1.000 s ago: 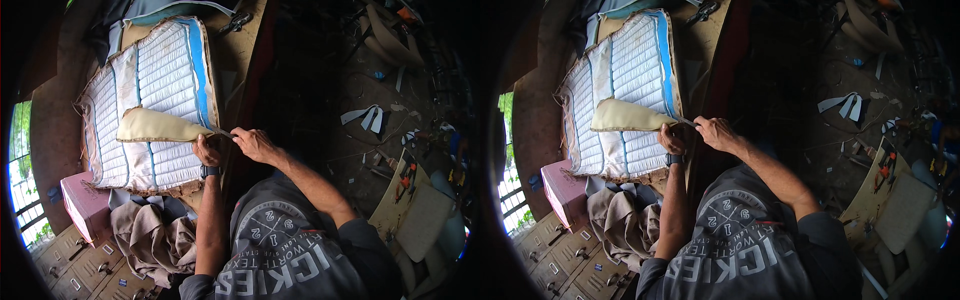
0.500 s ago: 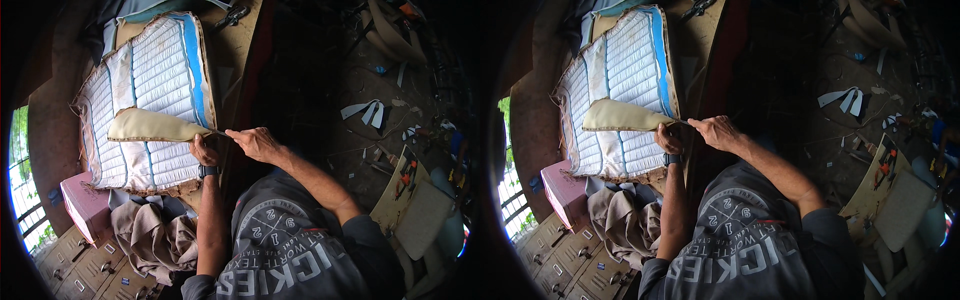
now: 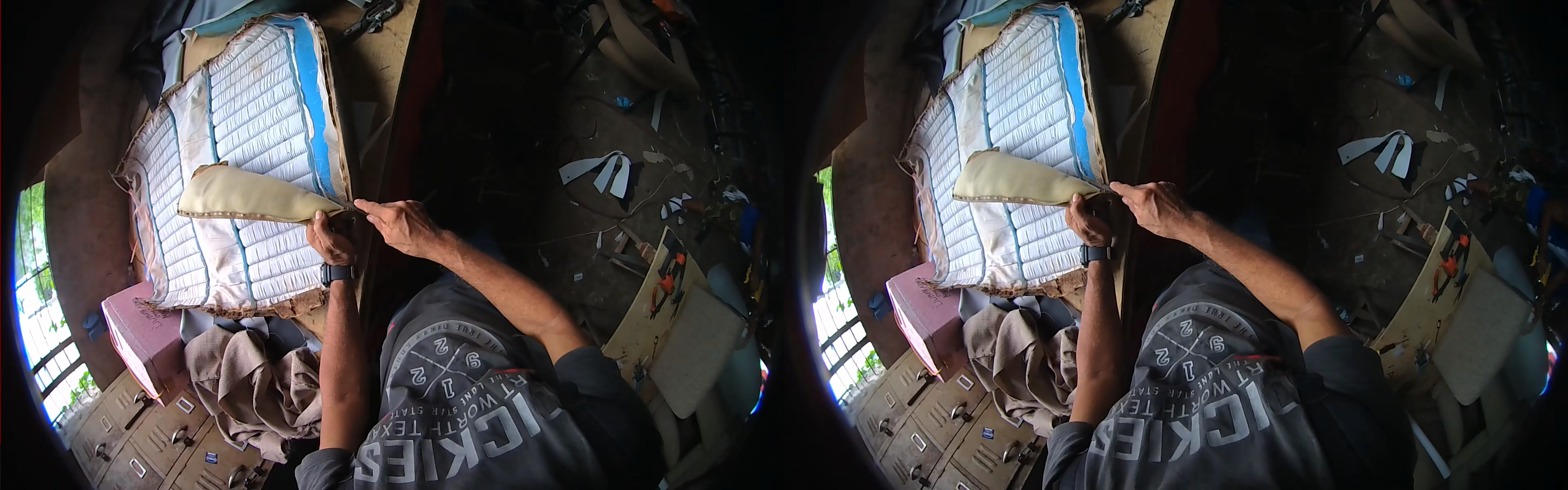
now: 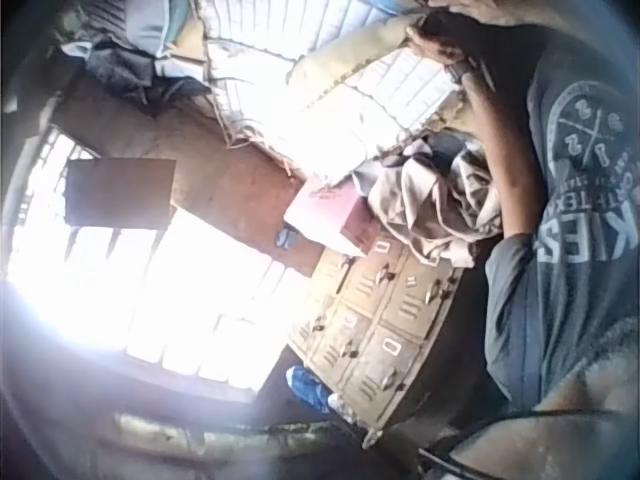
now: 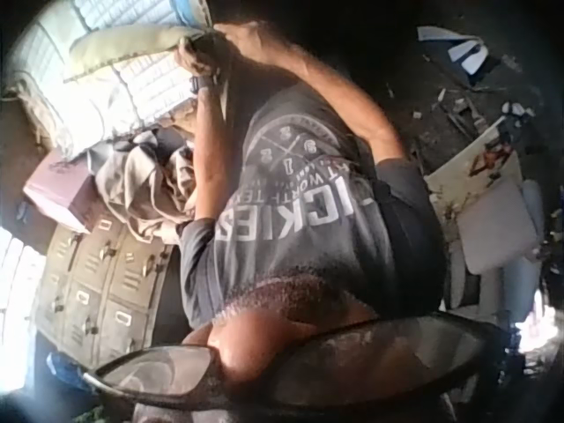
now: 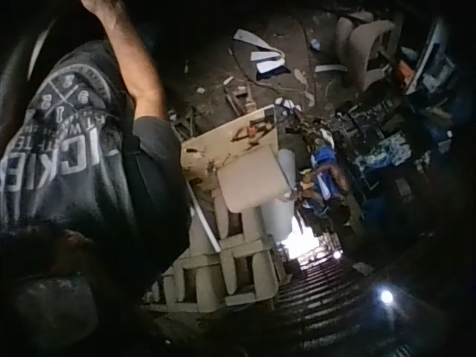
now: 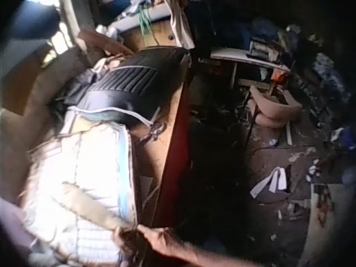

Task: Using a utility knife to trim and remove old upholstery material from a chair seat.

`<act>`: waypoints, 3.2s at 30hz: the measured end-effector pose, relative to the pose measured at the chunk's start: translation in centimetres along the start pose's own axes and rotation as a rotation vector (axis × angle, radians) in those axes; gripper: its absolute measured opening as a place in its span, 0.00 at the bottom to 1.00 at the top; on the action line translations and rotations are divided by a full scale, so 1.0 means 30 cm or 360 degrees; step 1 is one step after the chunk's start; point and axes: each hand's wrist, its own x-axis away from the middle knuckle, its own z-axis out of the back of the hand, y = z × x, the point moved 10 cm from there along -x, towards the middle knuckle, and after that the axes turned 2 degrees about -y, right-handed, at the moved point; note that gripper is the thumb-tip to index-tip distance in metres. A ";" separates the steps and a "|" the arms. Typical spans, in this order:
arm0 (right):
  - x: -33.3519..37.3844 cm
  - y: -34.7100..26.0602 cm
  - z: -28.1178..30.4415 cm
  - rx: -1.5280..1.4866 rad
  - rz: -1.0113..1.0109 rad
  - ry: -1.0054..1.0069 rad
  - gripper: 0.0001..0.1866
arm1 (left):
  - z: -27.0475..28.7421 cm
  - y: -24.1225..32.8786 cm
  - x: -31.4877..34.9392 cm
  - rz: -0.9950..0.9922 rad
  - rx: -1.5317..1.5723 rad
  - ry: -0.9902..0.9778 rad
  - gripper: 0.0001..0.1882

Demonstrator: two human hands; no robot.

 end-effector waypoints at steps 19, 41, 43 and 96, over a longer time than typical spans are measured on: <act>0.140 0.018 -0.026 0.0154 -0.0134 -0.0057 0.21 | 0.011 0.038 -0.010 -0.0353 -0.0250 0.0006 0.22; 0.089 -0.036 -0.013 -0.0112 -0.0184 0.0214 0.21 | -0.050 -0.015 -0.077 -0.0137 -0.0709 -0.0907 0.22; 0.062 -0.041 -0.034 -0.0092 -0.0175 0.0166 0.21 | -0.047 -0.001 -0.073 -0.0267 -0.0678 -0.0896 0.21; 0.000 -0.013 -0.064 0.0172 -0.0177 -0.0019 0.21 | 0.019 0.010 0.052 -0.0888 -0.0715 -0.0108 0.10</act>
